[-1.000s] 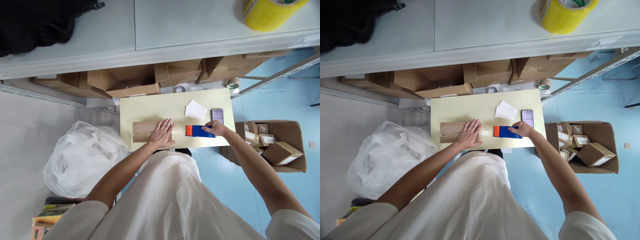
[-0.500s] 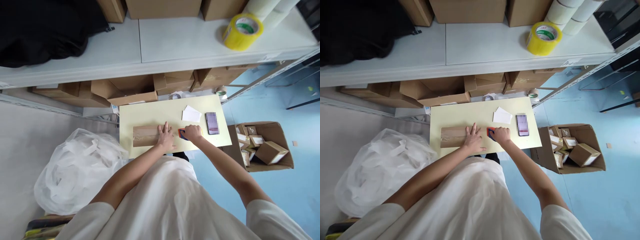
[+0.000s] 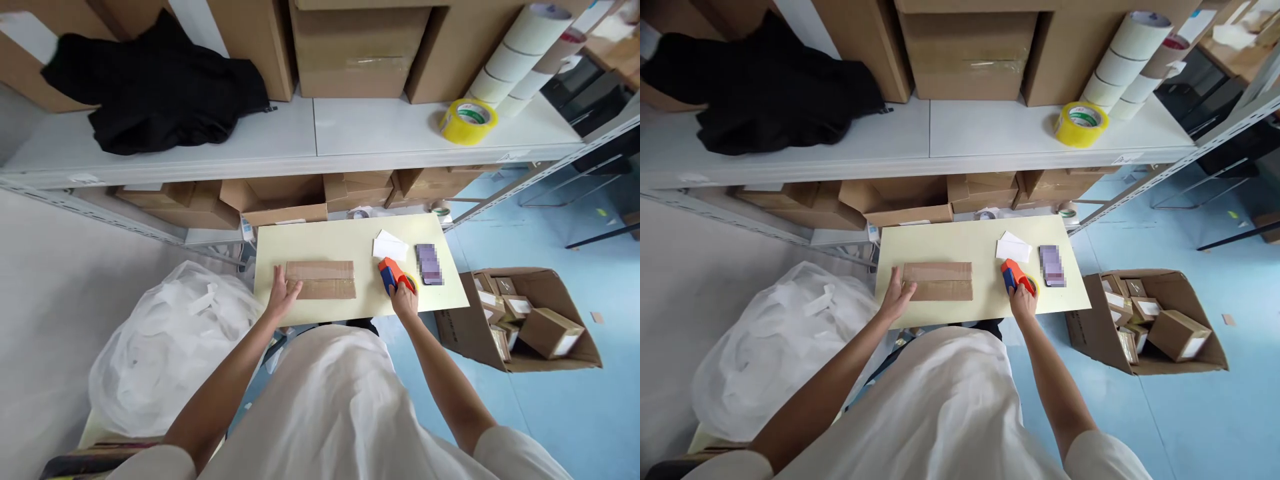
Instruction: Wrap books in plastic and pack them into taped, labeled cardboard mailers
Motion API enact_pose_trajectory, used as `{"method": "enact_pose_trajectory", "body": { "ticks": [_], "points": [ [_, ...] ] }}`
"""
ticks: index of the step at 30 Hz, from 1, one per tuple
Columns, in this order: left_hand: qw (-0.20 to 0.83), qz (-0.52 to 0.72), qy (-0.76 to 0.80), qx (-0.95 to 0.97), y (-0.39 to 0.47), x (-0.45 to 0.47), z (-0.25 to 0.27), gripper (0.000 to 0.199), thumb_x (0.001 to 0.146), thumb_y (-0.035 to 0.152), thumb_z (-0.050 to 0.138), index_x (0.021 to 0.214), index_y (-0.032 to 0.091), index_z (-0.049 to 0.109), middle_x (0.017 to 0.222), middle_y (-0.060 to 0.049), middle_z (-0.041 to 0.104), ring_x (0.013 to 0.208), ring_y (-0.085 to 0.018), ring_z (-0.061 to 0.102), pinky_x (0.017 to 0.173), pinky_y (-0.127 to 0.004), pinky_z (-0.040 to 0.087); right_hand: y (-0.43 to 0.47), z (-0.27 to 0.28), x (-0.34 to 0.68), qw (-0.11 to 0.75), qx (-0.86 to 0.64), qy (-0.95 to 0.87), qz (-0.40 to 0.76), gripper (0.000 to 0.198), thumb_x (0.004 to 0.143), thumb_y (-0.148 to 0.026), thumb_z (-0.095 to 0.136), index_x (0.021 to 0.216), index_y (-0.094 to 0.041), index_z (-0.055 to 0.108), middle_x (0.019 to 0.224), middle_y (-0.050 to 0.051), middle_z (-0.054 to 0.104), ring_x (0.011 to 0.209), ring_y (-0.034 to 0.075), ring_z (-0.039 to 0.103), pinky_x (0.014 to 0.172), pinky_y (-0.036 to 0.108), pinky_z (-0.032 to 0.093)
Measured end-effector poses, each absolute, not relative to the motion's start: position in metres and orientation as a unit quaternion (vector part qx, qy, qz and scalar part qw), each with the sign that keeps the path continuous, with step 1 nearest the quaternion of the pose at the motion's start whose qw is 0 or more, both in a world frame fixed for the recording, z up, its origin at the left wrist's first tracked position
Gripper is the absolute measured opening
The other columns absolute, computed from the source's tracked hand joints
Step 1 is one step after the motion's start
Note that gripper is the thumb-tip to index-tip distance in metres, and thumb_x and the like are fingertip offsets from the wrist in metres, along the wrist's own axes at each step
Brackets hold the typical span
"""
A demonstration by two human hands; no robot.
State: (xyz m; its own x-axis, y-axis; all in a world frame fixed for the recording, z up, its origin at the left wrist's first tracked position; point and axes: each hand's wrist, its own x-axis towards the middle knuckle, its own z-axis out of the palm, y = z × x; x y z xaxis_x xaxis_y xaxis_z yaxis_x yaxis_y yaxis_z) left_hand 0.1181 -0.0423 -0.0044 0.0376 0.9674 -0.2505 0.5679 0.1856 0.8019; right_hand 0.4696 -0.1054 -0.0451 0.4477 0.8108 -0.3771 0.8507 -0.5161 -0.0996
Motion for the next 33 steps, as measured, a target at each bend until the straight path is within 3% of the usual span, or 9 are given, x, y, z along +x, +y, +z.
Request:
{"method": "enact_pose_trajectory", "body": {
  "ticks": [3, 5, 7, 9, 13, 16, 22, 27, 33],
  "points": [
    [0.516, 0.299, 0.598, 0.535, -0.051, 0.103, -0.022, 0.081, 0.080, 0.057, 0.053, 0.145, 0.016, 0.029, 0.149, -0.016, 0.035, 0.140, -0.031, 0.026, 0.114, -0.046, 0.022, -0.109, -0.049, 0.465, 0.055, 0.841, 0.501, -0.198, 0.039, 0.091, -0.037, 0.039, 0.116, -0.011, 0.055, 0.088, 0.013, 0.069, 0.086, 0.024, 0.065, 0.096, 0.040, 0.034],
    [0.556, 0.338, 0.544, 0.530, -0.054, 0.102, -0.028, 0.078, 0.079, 0.054, 0.055, 0.144, 0.016, 0.032, 0.144, -0.014, 0.042, 0.137, -0.029, 0.034, 0.112, -0.044, 0.028, -0.112, -0.045, 0.463, 0.054, 0.842, 0.503, -0.186, 0.039, 0.089, -0.035, 0.043, 0.119, -0.013, 0.054, 0.097, 0.015, 0.068, 0.096, 0.027, 0.063, 0.101, 0.045, 0.031],
    [0.580, 0.353, 0.512, 0.526, -0.056, 0.103, -0.030, 0.080, 0.077, 0.049, 0.060, 0.144, 0.017, 0.030, 0.143, -0.015, 0.043, 0.133, -0.028, 0.039, 0.109, -0.043, 0.033, -0.114, -0.038, 0.462, 0.043, 0.842, 0.513, -0.158, 0.042, 0.087, -0.032, 0.048, 0.125, -0.014, 0.050, 0.116, 0.017, 0.063, 0.115, 0.031, 0.054, 0.105, 0.050, 0.025],
    [0.586, 0.347, 0.507, 0.528, -0.056, 0.102, -0.031, 0.084, 0.073, 0.043, 0.067, 0.144, 0.019, 0.029, 0.143, -0.015, 0.043, 0.130, -0.028, 0.044, 0.106, -0.043, 0.038, -0.117, -0.031, 0.458, 0.005, 0.824, 0.547, -0.146, 0.058, 0.082, -0.030, 0.055, 0.135, -0.013, 0.040, 0.134, 0.020, 0.050, 0.130, 0.033, 0.040, 0.108, 0.051, 0.023],
    [0.537, 0.319, 0.516, 0.587, -0.056, 0.097, -0.039, 0.096, 0.063, 0.032, 0.077, 0.144, 0.020, 0.027, 0.139, -0.014, 0.048, 0.129, -0.028, 0.045, 0.107, -0.043, 0.036, -0.115, -0.030, 0.431, -0.112, 0.724, 0.631, -0.254, 0.097, 0.069, -0.029, 0.070, 0.148, -0.015, 0.015, 0.148, 0.019, 0.032, 0.138, 0.032, 0.028, 0.107, 0.047, 0.031],
    [0.504, 0.299, 0.532, 0.612, -0.055, 0.096, -0.050, 0.094, 0.064, 0.028, 0.076, 0.143, 0.019, 0.027, 0.137, -0.014, 0.048, 0.128, -0.027, 0.045, 0.108, -0.043, 0.034, -0.108, -0.041, 0.403, -0.175, 0.651, 0.653, -0.345, 0.110, 0.060, -0.025, 0.075, 0.149, -0.019, 0.011, 0.151, 0.017, 0.028, 0.139, 0.030, 0.027, 0.109, 0.045, 0.031],
    [0.505, 0.291, 0.531, 0.615, -0.055, 0.096, -0.065, 0.087, 0.070, 0.030, 0.072, 0.143, 0.021, 0.026, 0.137, -0.016, 0.050, 0.125, -0.027, 0.049, 0.103, -0.042, 0.039, -0.098, -0.056, 0.383, -0.294, 0.632, 0.561, -0.447, 0.087, 0.072, -0.023, 0.060, 0.147, -0.026, 0.015, 0.133, 0.014, 0.050, 0.109, 0.025, 0.056, 0.086, 0.043, 0.050],
    [0.507, 0.271, 0.537, 0.618, -0.054, 0.094, -0.062, 0.080, 0.074, 0.031, 0.067, 0.143, 0.020, 0.029, 0.127, -0.012, 0.059, 0.116, -0.025, 0.057, 0.097, -0.040, 0.045, -0.090, -0.045, 0.390, -0.317, 0.617, 0.544, -0.472, 0.080, 0.070, -0.024, 0.060, 0.143, -0.029, 0.028, 0.125, 0.009, 0.056, 0.106, 0.023, 0.056, 0.088, 0.042, 0.049],
    [0.494, 0.321, 0.568, 0.575, -0.037, 0.100, -0.046, 0.060, 0.083, 0.040, 0.054, 0.137, 0.019, 0.041, 0.119, -0.010, 0.065, 0.106, -0.023, 0.062, 0.092, -0.037, 0.048, -0.071, -0.025, 0.392, -0.295, 0.632, 0.473, -0.538, 0.060, 0.074, -0.034, 0.060, 0.131, -0.026, 0.046, 0.108, 0.008, 0.062, 0.085, 0.020, 0.062, 0.068, 0.033, 0.054]
  ]
}}
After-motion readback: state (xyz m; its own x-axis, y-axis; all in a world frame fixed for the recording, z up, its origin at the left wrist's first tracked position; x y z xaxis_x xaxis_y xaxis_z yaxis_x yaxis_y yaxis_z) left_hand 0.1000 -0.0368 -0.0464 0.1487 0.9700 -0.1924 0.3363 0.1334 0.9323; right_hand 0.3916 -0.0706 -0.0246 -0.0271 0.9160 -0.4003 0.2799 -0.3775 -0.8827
